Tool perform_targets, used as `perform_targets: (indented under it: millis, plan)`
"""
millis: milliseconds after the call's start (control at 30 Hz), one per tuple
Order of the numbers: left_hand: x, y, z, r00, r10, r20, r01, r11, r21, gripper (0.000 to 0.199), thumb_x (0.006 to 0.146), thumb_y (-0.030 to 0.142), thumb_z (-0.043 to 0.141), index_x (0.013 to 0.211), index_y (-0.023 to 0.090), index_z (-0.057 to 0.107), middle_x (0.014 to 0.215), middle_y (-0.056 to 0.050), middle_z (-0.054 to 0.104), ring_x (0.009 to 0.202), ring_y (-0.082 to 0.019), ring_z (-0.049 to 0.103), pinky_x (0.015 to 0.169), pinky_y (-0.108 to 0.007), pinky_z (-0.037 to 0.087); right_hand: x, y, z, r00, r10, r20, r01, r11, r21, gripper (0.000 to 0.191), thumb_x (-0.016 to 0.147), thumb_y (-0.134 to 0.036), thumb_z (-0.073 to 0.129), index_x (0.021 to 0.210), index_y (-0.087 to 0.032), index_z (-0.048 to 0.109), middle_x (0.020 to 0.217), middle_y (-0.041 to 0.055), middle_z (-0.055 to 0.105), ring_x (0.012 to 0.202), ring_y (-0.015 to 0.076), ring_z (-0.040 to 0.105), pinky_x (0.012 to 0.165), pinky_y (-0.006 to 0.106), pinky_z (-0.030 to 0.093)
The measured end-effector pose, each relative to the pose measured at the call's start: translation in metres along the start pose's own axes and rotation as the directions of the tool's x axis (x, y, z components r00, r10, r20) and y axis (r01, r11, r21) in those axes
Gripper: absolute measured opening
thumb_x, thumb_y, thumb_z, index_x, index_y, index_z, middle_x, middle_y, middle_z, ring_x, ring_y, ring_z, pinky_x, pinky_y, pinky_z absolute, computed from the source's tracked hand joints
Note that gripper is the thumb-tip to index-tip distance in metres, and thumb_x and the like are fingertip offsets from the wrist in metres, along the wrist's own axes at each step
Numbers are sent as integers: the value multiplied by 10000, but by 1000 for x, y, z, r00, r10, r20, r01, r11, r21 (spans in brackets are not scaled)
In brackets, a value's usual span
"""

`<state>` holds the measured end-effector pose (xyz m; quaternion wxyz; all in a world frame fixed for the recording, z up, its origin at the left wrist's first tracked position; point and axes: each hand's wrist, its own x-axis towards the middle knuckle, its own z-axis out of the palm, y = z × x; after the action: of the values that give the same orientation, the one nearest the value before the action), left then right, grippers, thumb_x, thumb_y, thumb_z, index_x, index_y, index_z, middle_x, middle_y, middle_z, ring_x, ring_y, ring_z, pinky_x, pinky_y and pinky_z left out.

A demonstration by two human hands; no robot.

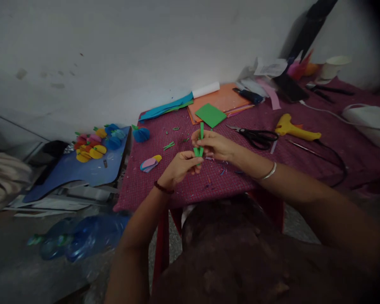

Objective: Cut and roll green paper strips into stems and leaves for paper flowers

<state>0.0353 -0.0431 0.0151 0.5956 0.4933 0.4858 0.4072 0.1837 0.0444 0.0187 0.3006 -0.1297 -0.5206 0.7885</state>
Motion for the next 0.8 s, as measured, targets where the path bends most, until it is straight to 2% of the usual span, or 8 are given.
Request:
perform_targets:
  millis: [100,200,367,433,533,600,667,800]
  plan:
    - [18,5,-6,997,75,15,-76,993,91,283,707,380,732,664,131,606,611,0,619,510,-57,510,515,-200,384,11,0,-9,984,-55,-167,42,996,-76,188,735,-145,603,922,-164,599,801,-20,662,423,23,413,350,158,273]
    - [35,9,-9,993,117,3,-115,975,189,282,702,372,727,633,127,604,600,11,589,518,-58,481,530,-205,371,16,-2,-20,965,-83,-249,49,989,-139,160,775,-178,595,930,-158,625,873,20,694,520,56,527,421,167,387]
    - [53,4,-8,995,85,-59,-69,968,241,251,690,344,710,623,126,604,580,14,572,497,-61,460,504,-205,356,14,-4,-37,967,-108,-232,70,983,-167,112,839,-242,579,897,-170,642,907,62,716,716,120,635,626,239,516]
    - [57,-2,-7,998,18,-66,-5,983,185,234,690,335,699,645,127,602,597,5,587,489,-64,476,476,-202,352,12,-3,-39,968,-142,-206,101,975,-197,78,842,-238,590,860,-186,645,904,56,717,800,133,648,731,268,529]
    - [59,-11,-5,996,-83,-18,84,995,49,240,686,336,700,671,137,567,591,6,584,466,-64,491,424,-190,324,9,1,-39,962,-211,-171,148,935,-322,69,832,-198,590,859,-194,654,907,44,717,881,147,652,821,297,520]
    - [59,-15,-4,994,-112,9,112,994,-11,263,688,344,709,675,143,540,561,21,562,435,-53,474,403,-179,304,8,5,-39,956,-256,-145,169,882,-439,131,833,-163,554,904,-189,662,924,47,716,914,158,653,850,318,511]
    - [57,-17,-3,993,-117,19,118,992,-39,285,691,352,720,678,148,523,537,37,545,408,-41,450,391,-172,293,8,9,-40,945,-306,-115,185,791,-583,208,826,-126,514,953,-183,668,952,54,713,944,173,649,883,349,494]
    - [54,-16,-1,995,-100,25,101,993,-62,323,685,361,745,665,154,497,509,51,531,390,-35,434,383,-168,295,6,16,-44,928,-372,30,227,497,-838,295,794,-82,485,990,-178,684,995,77,697,979,214,623,937,414,442]
